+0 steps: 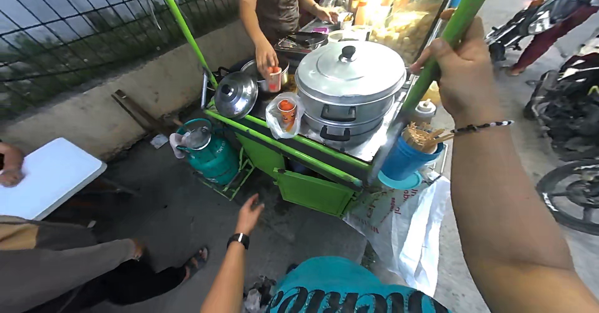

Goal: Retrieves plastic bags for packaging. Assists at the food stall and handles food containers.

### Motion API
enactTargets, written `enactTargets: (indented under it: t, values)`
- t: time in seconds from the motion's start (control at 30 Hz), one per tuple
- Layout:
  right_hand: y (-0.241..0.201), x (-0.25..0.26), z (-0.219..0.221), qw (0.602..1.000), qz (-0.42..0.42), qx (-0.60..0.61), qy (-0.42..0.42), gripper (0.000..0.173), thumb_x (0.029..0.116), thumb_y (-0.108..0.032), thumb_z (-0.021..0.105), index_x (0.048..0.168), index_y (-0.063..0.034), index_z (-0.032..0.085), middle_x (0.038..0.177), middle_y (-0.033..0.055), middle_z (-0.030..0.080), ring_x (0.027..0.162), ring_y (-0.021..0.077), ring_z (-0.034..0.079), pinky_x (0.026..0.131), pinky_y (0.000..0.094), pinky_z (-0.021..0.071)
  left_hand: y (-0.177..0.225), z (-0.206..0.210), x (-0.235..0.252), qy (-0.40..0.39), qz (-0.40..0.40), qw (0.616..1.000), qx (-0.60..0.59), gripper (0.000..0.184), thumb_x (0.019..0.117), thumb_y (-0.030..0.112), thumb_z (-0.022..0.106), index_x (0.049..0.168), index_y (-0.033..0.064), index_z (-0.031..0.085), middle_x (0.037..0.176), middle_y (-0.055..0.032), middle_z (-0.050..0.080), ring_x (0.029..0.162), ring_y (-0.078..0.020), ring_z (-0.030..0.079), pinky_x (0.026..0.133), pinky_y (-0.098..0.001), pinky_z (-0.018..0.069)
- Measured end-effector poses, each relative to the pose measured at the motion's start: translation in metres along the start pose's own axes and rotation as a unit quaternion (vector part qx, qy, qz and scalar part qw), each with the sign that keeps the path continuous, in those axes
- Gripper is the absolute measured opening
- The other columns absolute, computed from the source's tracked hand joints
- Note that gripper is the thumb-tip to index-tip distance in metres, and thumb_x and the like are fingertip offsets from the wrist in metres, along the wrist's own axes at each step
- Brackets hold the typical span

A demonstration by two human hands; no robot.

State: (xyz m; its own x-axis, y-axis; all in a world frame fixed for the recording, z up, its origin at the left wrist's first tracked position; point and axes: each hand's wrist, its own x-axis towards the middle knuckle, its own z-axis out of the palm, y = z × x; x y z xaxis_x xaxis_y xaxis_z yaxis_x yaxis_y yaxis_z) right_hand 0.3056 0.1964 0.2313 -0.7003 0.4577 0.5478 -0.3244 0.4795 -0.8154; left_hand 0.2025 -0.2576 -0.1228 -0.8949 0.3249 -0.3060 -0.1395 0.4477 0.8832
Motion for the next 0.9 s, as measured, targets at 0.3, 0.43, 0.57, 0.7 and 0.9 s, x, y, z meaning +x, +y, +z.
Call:
enactTargets:
  t: [0.3,0.43,0.57,0.7,0.9]
  values:
    - [-0.024,-0.037,0.045,0.947,-0.247,-0.141,0.149,0.066,0.0981,-0.015,0.063,0.146,0.0152,0.03,0.141,0.0262,0.048,0.13,0.0278,0.052,0.103,0.0372,0.0524,0.162,0.007,0.019,0.1,0.246,0.959,-0.097,0.046,0.0993,0.027,0.066,0.14,0.0107,0.054,0.144,-0.0131,0.053,0.109,-0.0228,0.066,0.089,-0.0445,0.059]
    - [-0.017,-0.037,0.138,0.951,-0.26,-0.132,-0.103,0.034,0.0964,-0.011,0.065,0.128,0.0033,0.063,0.127,0.02,0.061,0.115,0.0239,0.064,0.093,0.0374,0.0592,0.186,0.015,0.041,0.094,0.298,0.949,-0.031,0.046,0.0981,0.038,0.066,0.14,0.0204,0.058,0.159,-0.0099,0.034,0.122,-0.0236,0.06,0.081,-0.0425,0.0606]
    - [0.027,0.017,0.233,0.928,-0.161,-0.223,-0.251,0.026,0.0957,-0.015,0.066,0.118,-0.0042,0.071,0.116,0.0164,0.069,0.108,0.0279,0.067,0.094,0.0455,0.056,0.195,0.017,0.079,0.1,0.302,0.948,-0.012,0.047,0.0961,0.037,0.069,0.141,0.0262,0.059,0.165,-0.0143,0.02,0.131,-0.0309,0.053,0.085,-0.0493,0.0599]
    - [0.08,0.084,0.319,0.866,-0.053,-0.361,-0.341,0.031,0.0928,-0.018,0.069,0.121,-0.0057,0.071,0.117,0.0208,0.07,0.116,0.0402,0.065,0.099,0.0627,0.0498,0.201,0.012,0.112,0.096,0.295,0.951,0.005,0.044,0.0954,0.038,0.07,0.137,0.024,0.064,0.163,-0.0205,0.02,0.129,-0.0324,0.052,0.094,-0.051,0.0551]
    - [0.132,0.128,0.394,0.759,0.078,-0.486,-0.427,0.063,0.0791,-0.024,0.084,0.135,-0.0035,0.062,0.123,0.0305,0.064,0.115,0.0511,0.062,0.089,0.073,0.0494,0.209,0.001,0.139,0.053,0.279,0.958,0.022,0.043,0.0945,0.039,0.072,0.132,0.0202,0.066,0.154,-0.0181,0.037,0.116,-0.0269,0.062,0.086,-0.0452,0.06]
